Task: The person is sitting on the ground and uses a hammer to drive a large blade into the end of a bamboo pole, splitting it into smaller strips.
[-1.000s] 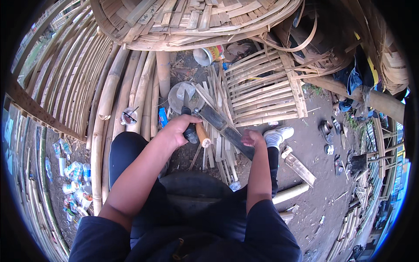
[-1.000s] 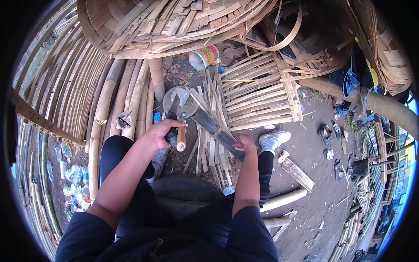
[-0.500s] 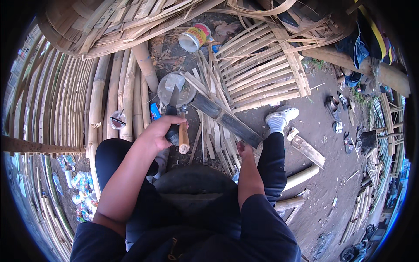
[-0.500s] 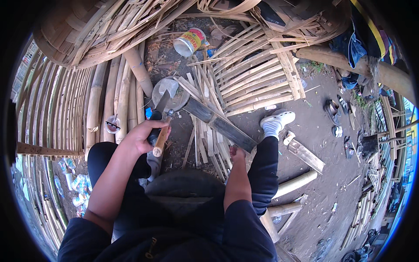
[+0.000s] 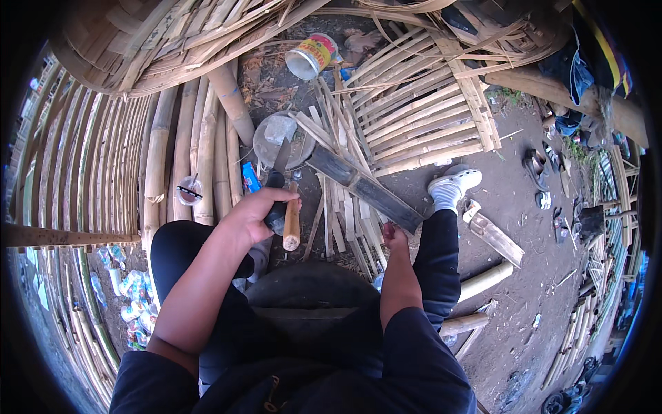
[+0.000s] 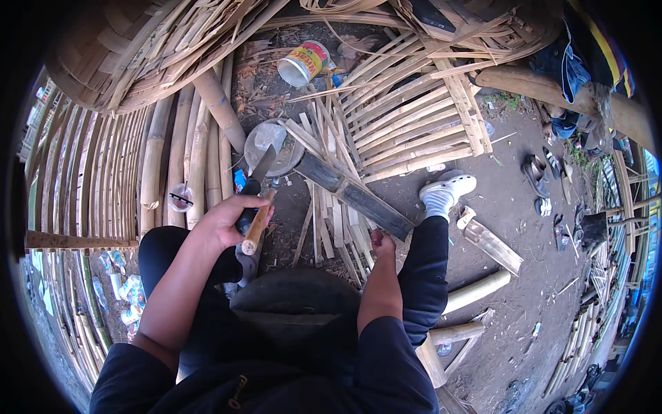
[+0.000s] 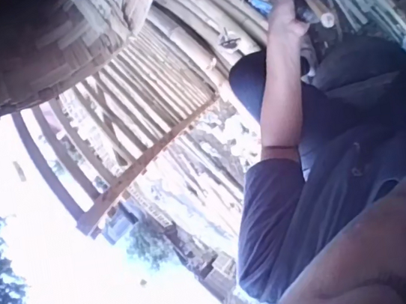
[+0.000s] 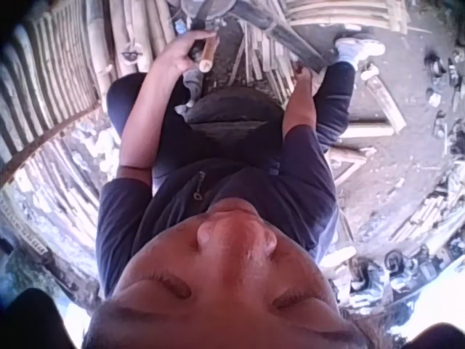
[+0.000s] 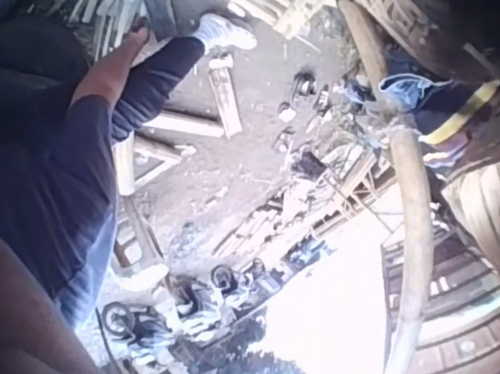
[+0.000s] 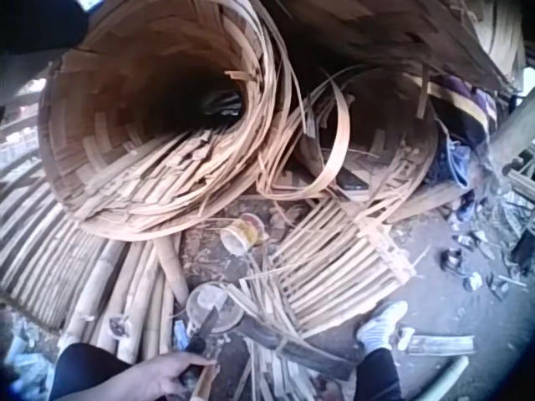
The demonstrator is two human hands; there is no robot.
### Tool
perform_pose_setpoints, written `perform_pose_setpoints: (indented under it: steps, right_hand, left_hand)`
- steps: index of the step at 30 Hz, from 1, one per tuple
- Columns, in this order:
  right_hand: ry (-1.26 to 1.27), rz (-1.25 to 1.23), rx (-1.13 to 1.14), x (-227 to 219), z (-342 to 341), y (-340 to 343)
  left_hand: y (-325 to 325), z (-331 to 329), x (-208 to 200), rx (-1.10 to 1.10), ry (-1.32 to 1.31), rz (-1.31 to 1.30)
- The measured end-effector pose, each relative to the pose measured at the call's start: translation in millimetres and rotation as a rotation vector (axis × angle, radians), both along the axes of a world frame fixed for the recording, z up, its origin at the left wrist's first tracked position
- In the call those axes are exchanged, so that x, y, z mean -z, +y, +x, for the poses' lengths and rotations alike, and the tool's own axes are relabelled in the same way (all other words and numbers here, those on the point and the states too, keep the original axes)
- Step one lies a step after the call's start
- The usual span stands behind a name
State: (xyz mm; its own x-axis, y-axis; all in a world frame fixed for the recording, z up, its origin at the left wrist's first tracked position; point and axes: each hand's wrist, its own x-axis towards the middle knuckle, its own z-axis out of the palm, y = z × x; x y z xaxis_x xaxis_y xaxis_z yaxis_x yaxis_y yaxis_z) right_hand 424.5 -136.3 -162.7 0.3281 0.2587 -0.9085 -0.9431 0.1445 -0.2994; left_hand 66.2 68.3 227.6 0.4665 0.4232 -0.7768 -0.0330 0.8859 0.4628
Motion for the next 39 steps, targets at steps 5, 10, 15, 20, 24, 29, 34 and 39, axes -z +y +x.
perform_pose_setpoints:
  steps: [5, 10, 15, 20, 24, 29, 34, 39]
  right_hand:
    - [-0.086, 0.018, -0.006, -1, -14, 12]
    - [-0.121, -0.043, 0.028, 2, 0, 3]
    - [-0.125, -0.005, -0.154, -22, -14, 15]
    - [-0.145, 0.077, -0.271, -74, -34, 49]
    - [-0.346, 0.075, -0.234, -121, -56, 80]
    - [-0.835, 0.246, -0.214, -241, -102, 104]
    - [-1.217, 0.305, -0.298, -328, -134, 113]
    - [-1.497, 0.189, -0.525, -393, -126, 76]
  left_hand:
    - [1, -7, 0, -0.025, 0.047, 0.009]
    - [1, -1, 1, -0.012, 0.035, 0.006]
    - [2, 1, -2, -0.026, 0.045, 0.003]
    - [3, 8, -9, -0.007, -0.015, 0.019]
    - [3, 14, -19, -0.009, -0.098, 0.026]
    - [4, 26, -28, -0.007, -0.178, 0.07]
    - [21, 33, -25, 0.005, -0.321, 0.126]
    - [24, 29, -28, 0.054, -0.298, 0.213]
